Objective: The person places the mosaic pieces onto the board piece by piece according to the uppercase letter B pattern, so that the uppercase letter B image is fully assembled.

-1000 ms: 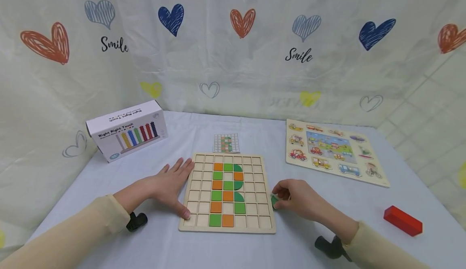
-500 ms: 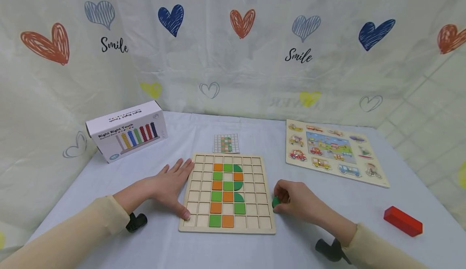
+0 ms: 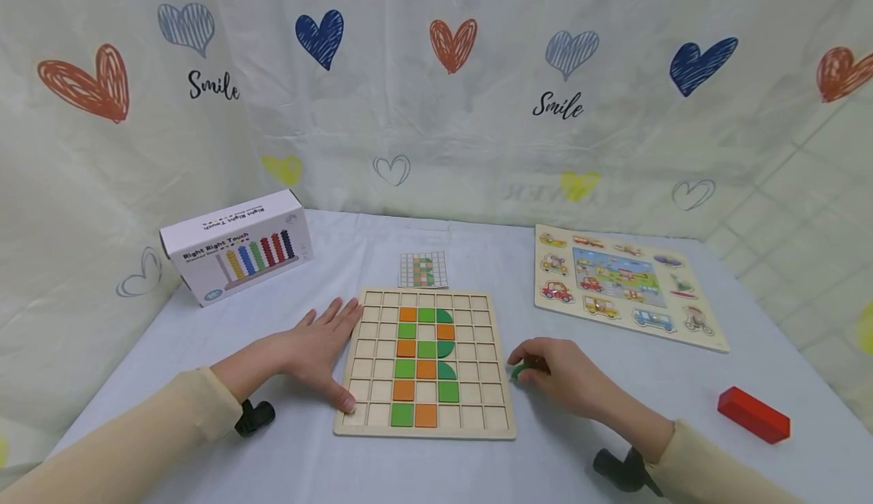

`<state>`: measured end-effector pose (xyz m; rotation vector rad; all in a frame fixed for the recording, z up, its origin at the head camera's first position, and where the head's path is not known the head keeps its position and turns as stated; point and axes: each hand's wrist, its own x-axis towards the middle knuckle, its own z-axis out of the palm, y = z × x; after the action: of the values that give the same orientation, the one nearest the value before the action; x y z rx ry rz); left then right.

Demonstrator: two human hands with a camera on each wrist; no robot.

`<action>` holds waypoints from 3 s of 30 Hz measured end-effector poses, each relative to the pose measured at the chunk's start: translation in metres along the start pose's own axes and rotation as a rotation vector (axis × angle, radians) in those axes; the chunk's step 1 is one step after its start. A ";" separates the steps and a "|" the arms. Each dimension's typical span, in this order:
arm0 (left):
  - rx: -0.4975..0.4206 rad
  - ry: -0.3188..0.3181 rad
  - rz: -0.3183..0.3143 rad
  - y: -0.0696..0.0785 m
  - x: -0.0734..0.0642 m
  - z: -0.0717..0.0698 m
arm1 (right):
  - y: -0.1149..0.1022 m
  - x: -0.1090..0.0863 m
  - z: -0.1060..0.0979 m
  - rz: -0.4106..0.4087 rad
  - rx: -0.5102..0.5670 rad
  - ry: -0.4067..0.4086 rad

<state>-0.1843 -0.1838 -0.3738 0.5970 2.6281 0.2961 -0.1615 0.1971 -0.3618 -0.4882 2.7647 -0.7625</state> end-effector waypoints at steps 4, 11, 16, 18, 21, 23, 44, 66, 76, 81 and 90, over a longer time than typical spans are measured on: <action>-0.003 -0.001 -0.001 0.000 -0.001 -0.001 | -0.005 0.001 -0.001 -0.054 -0.010 0.015; 0.001 0.001 -0.001 0.000 0.000 0.000 | -0.016 0.006 0.005 -0.117 0.046 0.015; -0.002 0.000 -0.002 0.000 0.000 0.000 | -0.026 0.010 0.011 -0.098 0.107 -0.002; -0.001 0.000 -0.002 0.000 0.000 0.000 | -0.029 0.011 0.013 -0.084 0.152 -0.014; 0.003 0.002 -0.002 -0.001 0.001 0.001 | -0.034 0.012 0.015 -0.062 0.235 -0.042; 0.005 0.003 -0.003 -0.001 0.001 0.001 | -0.037 0.012 0.016 -0.049 0.289 -0.061; 0.006 -0.009 -0.006 0.000 0.002 -0.001 | -0.060 0.003 0.042 -0.032 0.370 -0.169; -0.002 0.000 -0.004 0.001 0.000 -0.002 | -0.064 0.002 0.052 -0.139 0.158 -0.094; -0.006 0.001 0.010 0.000 0.000 -0.002 | -0.063 0.001 0.047 -0.140 0.154 -0.129; -0.002 -0.001 0.006 -0.001 0.001 -0.002 | -0.064 0.002 0.049 -0.152 0.124 -0.123; 0.003 0.000 -0.004 -0.002 0.001 -0.002 | -0.067 0.004 0.051 -0.146 0.088 -0.116</action>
<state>-0.1868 -0.1851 -0.3727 0.5929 2.6303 0.2909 -0.1327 0.1179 -0.3692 -0.6988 2.5989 -0.8557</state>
